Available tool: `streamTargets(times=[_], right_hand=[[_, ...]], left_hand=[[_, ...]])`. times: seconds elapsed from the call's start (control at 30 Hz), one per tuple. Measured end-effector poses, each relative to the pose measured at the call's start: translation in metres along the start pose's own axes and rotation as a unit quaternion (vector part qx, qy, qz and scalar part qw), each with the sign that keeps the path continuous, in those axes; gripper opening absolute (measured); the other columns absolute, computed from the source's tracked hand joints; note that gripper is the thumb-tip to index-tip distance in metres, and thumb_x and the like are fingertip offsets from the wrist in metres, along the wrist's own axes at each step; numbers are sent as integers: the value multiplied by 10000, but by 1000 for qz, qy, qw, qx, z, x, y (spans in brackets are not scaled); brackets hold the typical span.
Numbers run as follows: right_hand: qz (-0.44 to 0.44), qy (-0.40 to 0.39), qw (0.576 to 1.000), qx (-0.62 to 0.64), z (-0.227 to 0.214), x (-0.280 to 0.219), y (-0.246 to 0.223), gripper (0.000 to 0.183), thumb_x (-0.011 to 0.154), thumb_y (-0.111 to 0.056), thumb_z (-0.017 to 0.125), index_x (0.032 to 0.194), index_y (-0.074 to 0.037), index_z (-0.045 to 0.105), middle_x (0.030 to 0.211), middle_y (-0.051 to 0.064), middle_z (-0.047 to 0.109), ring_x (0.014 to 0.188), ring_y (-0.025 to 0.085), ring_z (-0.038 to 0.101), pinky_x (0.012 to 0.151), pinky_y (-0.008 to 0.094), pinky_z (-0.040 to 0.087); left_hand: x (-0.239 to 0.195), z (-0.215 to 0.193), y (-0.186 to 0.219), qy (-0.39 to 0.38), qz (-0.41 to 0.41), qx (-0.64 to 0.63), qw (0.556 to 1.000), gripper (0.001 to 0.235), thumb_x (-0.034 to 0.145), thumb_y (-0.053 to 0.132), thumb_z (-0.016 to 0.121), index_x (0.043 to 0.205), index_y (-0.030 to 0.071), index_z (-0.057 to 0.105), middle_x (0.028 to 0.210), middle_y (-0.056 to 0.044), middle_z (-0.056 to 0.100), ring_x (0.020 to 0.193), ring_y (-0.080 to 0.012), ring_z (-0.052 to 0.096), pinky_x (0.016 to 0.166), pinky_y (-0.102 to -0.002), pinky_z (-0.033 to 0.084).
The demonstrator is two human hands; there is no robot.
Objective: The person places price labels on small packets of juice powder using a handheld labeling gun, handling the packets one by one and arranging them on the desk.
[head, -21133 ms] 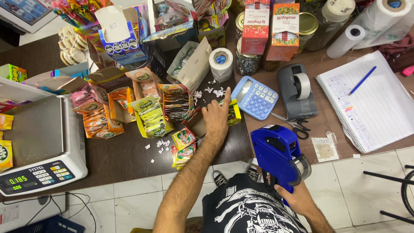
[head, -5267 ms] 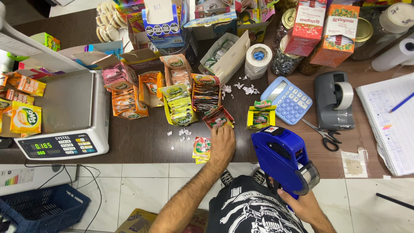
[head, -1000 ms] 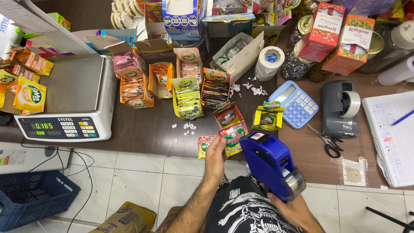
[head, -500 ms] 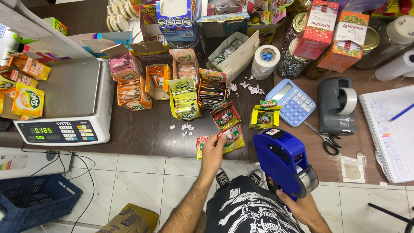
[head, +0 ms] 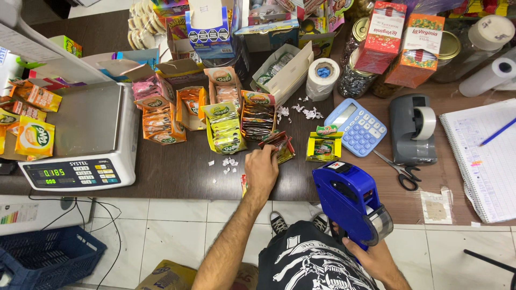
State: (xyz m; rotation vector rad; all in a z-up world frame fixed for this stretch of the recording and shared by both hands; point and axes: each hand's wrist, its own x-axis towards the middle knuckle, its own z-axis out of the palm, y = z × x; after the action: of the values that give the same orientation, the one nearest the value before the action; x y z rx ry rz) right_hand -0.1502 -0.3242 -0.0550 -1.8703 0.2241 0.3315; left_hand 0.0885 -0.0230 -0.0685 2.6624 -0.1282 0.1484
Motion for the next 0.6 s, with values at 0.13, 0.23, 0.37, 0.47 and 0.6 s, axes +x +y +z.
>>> streamTargets(times=[0.13, 0.23, 0.37, 0.47, 0.6], right_hand=[[-13, -2, 999, -36, -2, 1, 8, 411, 922, -308, 765, 1294, -173, 876, 1322, 9, 899, 1297, 203, 785, 1190, 389, 524], [-7, -12, 999, -41, -4, -1, 15, 414, 919, -324, 769, 1290, -172, 875, 1312, 2, 909, 1282, 192, 796, 1177, 384, 541], [-18, -22, 999, -37, -5, 0, 14, 419, 930, -328, 761, 1299, -165, 874, 1330, 6, 903, 1300, 192, 792, 1189, 384, 531], [-27, -28, 999, -36, -5, 1, 10, 407, 935, -322, 755, 1288, -160, 879, 1324, 8, 904, 1294, 192, 793, 1188, 386, 529], [-30, -33, 998, -49, -6, 5, 20, 402, 928, -313, 775, 1289, -162, 868, 1305, 2, 905, 1261, 189, 799, 1160, 378, 551]], left_hand=[[13, 0, 7, -118, -19, 88, 989, 127, 1027, 56, 726, 1093, 163, 737, 758, 9, 723, 737, -233, 656, 911, -417, 485], [8, 10, 0, 3, 101, 108, 989, 492, 939, 69, 737, 1424, 131, 677, 1214, -91, 778, 950, -331, 715, 781, -489, 505], [1, 14, -7, 121, 186, 154, 963, 311, 967, 66, 681, 1272, 115, 724, 1058, -64, 722, 866, -296, 640, 690, -446, 474], [2, 20, -10, 124, 195, 176, 957, 370, 978, 77, 674, 1341, 127, 721, 1070, -43, 713, 897, -281, 629, 721, -439, 477], [-1, 7, -5, 168, 201, 159, 952, 388, 998, 62, 716, 1384, 101, 714, 1260, -92, 708, 1066, -283, 650, 743, -415, 523]])
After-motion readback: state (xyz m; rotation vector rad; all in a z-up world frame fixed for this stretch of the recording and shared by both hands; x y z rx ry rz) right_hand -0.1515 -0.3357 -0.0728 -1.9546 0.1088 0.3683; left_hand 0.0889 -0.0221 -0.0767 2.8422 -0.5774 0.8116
